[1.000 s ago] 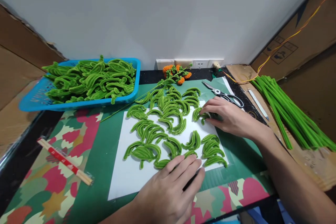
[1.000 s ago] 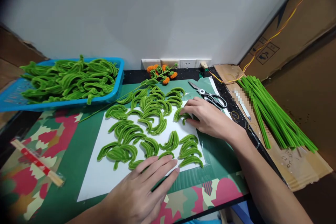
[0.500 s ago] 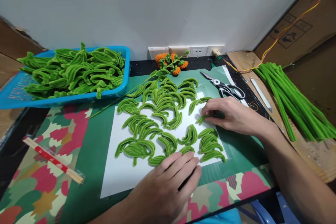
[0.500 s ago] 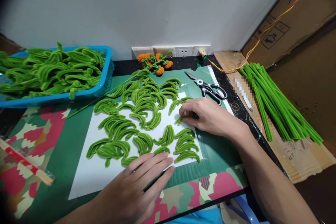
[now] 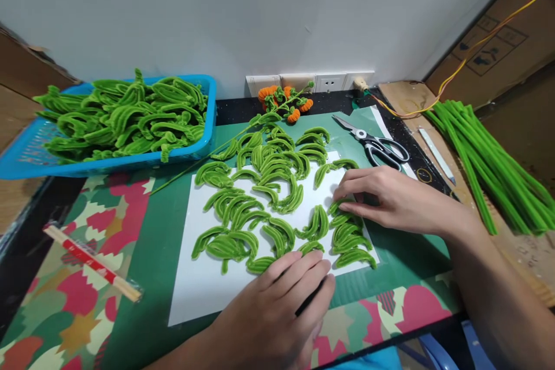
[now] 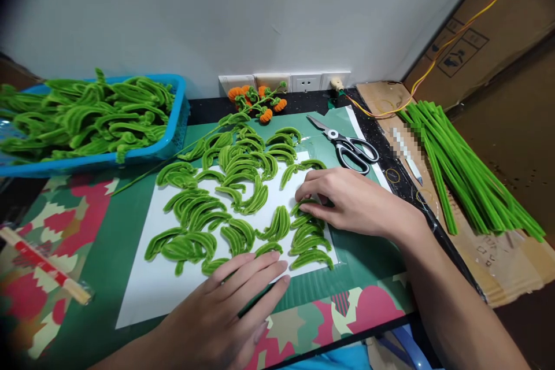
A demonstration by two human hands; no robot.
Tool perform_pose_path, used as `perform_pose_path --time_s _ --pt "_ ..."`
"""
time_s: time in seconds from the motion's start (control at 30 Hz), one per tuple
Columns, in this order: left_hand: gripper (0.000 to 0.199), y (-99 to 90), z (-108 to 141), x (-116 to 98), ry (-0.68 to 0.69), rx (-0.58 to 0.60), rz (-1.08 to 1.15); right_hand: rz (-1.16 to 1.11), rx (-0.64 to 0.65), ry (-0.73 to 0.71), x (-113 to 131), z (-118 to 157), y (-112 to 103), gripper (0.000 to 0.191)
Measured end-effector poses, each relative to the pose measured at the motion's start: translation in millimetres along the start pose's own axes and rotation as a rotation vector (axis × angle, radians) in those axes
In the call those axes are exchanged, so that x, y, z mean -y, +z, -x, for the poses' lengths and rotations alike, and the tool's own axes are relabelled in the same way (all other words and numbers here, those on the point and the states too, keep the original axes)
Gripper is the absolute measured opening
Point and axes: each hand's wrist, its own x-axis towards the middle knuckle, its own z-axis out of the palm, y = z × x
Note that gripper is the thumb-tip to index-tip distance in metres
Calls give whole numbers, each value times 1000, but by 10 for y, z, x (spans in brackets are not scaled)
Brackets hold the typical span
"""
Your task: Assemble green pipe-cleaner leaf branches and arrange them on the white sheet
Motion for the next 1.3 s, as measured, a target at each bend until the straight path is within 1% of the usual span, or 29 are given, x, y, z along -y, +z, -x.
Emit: perform_pose_path --time_s 0.2,0.27,0.4,0.57,0.7,0.8,0.87,0.97,1.0,1.03,1.17,1.3 --pt "45 -46 -13 58 71 36 -56 -30 -3 0 23 12 -3 24" --pt "46 -35 -3 55 63 32 -51 -44 -12 -11 27 8 2 23" --pt "44 19 21 11 10 -16 4 -54 -14 -15 18 -7 14 23" --pt "42 15 2 1 -4 1 12 -69 -4 -30 11 -31 26 22" --pt "43 -36 -25 46 46 44 -45 -83 -9 -44 33 -28 12 24" --pt "44 -44 -28 70 69 49 -71 -122 -16 -65 25 -11 -6 26" --pt "42 -31 -27 75 71 35 -78 -114 -95 -57 -12 -15 7 28" --pt "40 -6 -25 73 66 5 -80 10 -358 -6 -101 -78 96 32" --pt "40 1 -24 73 67 -3 -77 61 -423 2 -130 -114 140 34" --pt "40 8 -22 72 62 -9 -73 107 -445 -7 -156 -153 186 35" --pt "41 35 -2 55 47 -37 -52 247 -339 -62 -209 -274 306 37" --pt "40 54 24 10 3 -74 -10 268 -283 -59 -179 -249 256 32"
